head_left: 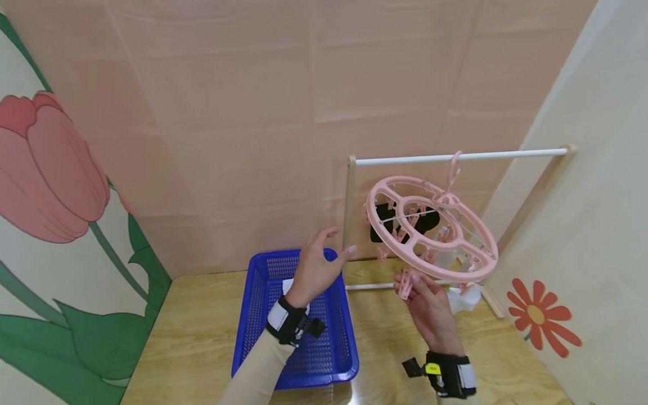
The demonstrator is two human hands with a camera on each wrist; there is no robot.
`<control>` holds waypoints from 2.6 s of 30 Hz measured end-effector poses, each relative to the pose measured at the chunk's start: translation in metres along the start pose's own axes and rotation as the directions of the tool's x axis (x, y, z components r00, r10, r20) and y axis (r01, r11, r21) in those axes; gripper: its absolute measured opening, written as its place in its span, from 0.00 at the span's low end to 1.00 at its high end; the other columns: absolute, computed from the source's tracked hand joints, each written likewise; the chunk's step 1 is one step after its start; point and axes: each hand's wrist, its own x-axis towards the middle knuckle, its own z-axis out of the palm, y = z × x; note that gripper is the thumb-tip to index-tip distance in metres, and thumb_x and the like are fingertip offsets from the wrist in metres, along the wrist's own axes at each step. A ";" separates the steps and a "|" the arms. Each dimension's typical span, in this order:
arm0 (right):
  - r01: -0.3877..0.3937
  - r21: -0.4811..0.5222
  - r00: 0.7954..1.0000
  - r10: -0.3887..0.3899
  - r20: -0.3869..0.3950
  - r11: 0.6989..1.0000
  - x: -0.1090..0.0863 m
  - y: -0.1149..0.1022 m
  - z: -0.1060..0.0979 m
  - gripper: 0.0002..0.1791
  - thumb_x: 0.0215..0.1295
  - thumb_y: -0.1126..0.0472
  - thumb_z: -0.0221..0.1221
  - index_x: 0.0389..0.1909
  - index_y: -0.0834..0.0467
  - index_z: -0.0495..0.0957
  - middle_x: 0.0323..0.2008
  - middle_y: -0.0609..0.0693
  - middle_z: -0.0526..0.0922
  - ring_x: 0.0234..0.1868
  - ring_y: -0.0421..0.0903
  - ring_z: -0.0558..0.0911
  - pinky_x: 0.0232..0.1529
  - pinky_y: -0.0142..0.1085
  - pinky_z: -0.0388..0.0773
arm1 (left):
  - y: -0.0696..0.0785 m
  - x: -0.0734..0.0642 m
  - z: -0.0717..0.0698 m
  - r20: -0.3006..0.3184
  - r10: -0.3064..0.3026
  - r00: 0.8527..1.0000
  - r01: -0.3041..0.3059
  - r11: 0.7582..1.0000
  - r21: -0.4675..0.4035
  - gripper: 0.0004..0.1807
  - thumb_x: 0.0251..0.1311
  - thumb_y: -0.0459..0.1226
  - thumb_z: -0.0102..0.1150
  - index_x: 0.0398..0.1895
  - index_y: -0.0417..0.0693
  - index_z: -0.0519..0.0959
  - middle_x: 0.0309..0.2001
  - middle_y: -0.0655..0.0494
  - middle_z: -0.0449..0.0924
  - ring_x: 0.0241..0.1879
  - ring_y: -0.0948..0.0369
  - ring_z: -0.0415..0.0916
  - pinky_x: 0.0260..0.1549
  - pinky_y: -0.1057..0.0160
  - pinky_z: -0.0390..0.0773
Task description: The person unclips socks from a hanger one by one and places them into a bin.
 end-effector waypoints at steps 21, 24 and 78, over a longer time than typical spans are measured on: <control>0.081 -0.232 0.996 -0.089 -0.024 0.969 0.003 0.003 0.022 0.11 0.79 0.64 0.56 0.55 0.54 0.83 0.43 0.45 0.92 0.46 0.40 0.91 0.54 0.34 0.86 | 0.037 0.013 0.032 0.188 0.349 0.918 -0.352 0.936 -0.018 0.25 0.62 0.44 0.75 0.60 0.45 0.84 0.65 0.48 0.80 0.69 0.52 0.75 0.70 0.54 0.74; 0.104 -0.294 0.993 -0.116 -0.026 0.950 0.003 0.005 0.026 0.13 0.78 0.65 0.58 0.59 0.55 0.81 0.40 0.42 0.91 0.41 0.38 0.89 0.50 0.33 0.86 | 0.041 0.015 0.040 0.229 0.364 0.903 -0.372 0.928 -0.006 0.21 0.63 0.42 0.74 0.57 0.45 0.86 0.64 0.50 0.81 0.67 0.53 0.77 0.69 0.58 0.75; 0.025 -0.435 0.988 -0.088 -0.125 0.900 -0.009 0.009 0.029 0.19 0.72 0.67 0.64 0.62 0.55 0.82 0.49 0.37 0.89 0.53 0.35 0.86 0.55 0.31 0.83 | 0.044 0.019 0.061 0.472 0.431 0.769 -0.628 0.651 0.428 0.21 0.66 0.44 0.69 0.62 0.58 0.84 0.58 0.59 0.81 0.66 0.61 0.75 0.79 0.38 0.58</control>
